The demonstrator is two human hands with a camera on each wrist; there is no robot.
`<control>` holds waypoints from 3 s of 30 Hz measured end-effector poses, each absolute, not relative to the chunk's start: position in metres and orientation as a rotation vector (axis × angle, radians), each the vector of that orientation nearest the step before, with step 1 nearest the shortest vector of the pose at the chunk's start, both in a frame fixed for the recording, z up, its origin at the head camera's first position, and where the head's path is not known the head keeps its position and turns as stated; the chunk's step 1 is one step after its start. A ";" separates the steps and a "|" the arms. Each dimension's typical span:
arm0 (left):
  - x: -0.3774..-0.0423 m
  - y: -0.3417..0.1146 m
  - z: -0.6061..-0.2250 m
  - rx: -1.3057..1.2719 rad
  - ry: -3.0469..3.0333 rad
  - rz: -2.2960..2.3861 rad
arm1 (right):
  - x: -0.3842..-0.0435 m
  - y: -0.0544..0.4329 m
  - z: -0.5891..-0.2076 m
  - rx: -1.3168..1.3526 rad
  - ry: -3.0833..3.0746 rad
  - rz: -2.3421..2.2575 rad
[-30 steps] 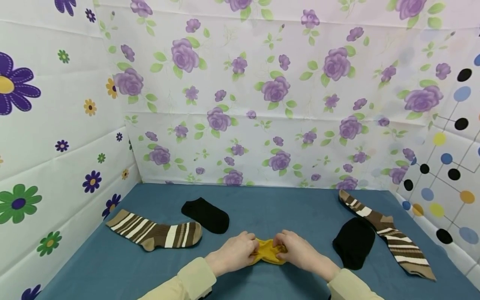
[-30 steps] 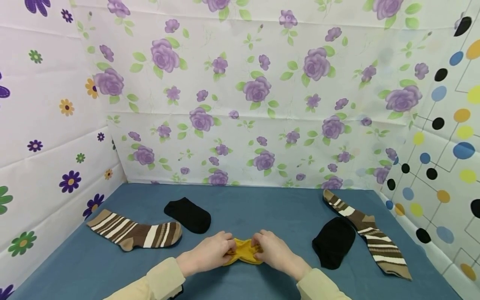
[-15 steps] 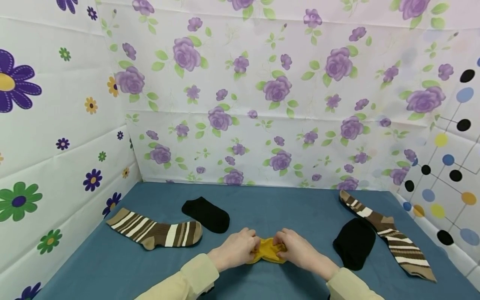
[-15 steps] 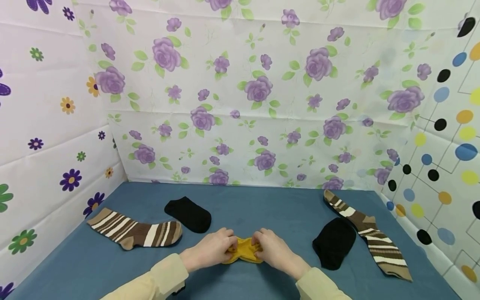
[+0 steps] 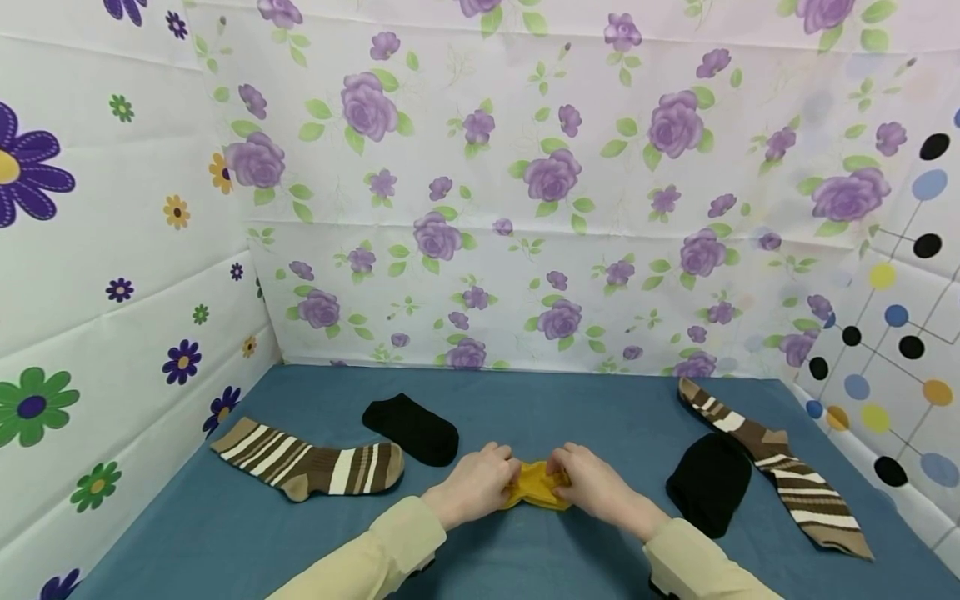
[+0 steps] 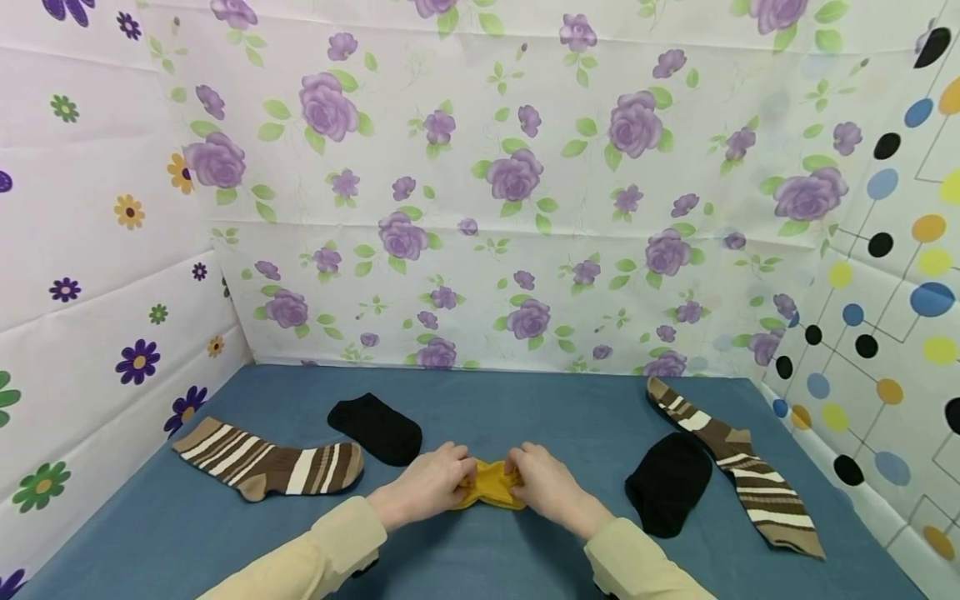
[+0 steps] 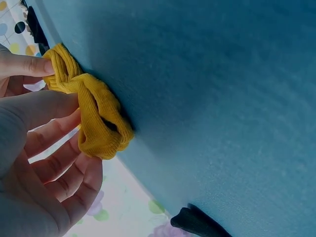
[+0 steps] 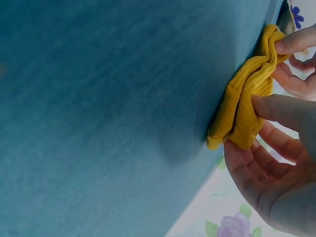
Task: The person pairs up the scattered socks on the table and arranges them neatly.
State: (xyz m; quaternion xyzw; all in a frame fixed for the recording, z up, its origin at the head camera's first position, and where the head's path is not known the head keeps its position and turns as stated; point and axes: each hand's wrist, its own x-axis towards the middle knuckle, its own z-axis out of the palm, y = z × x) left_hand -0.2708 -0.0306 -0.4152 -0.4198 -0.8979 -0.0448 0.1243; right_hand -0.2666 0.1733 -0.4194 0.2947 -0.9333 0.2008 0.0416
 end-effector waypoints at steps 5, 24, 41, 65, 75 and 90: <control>-0.276 -0.029 -0.416 -1.181 -2.571 -0.070 | -0.272 0.173 -0.420 0.874 -2.822 0.573; -0.305 -0.015 -0.421 -1.009 -2.550 0.169 | -0.300 0.167 -0.422 0.698 -2.802 0.403; -0.326 -0.005 -0.427 -0.876 -2.571 0.236 | -0.325 0.166 -0.422 0.623 -2.801 0.370; -0.346 -0.002 -0.429 -0.809 -2.720 0.160 | -0.354 0.161 -0.424 0.534 -2.766 0.293; -0.355 0.001 -0.432 -0.781 -2.692 0.183 | -0.361 0.159 -0.427 0.498 -2.732 0.279; -0.372 0.008 -0.434 -0.738 -2.766 0.235 | -0.375 0.156 -0.430 0.441 -2.749 0.221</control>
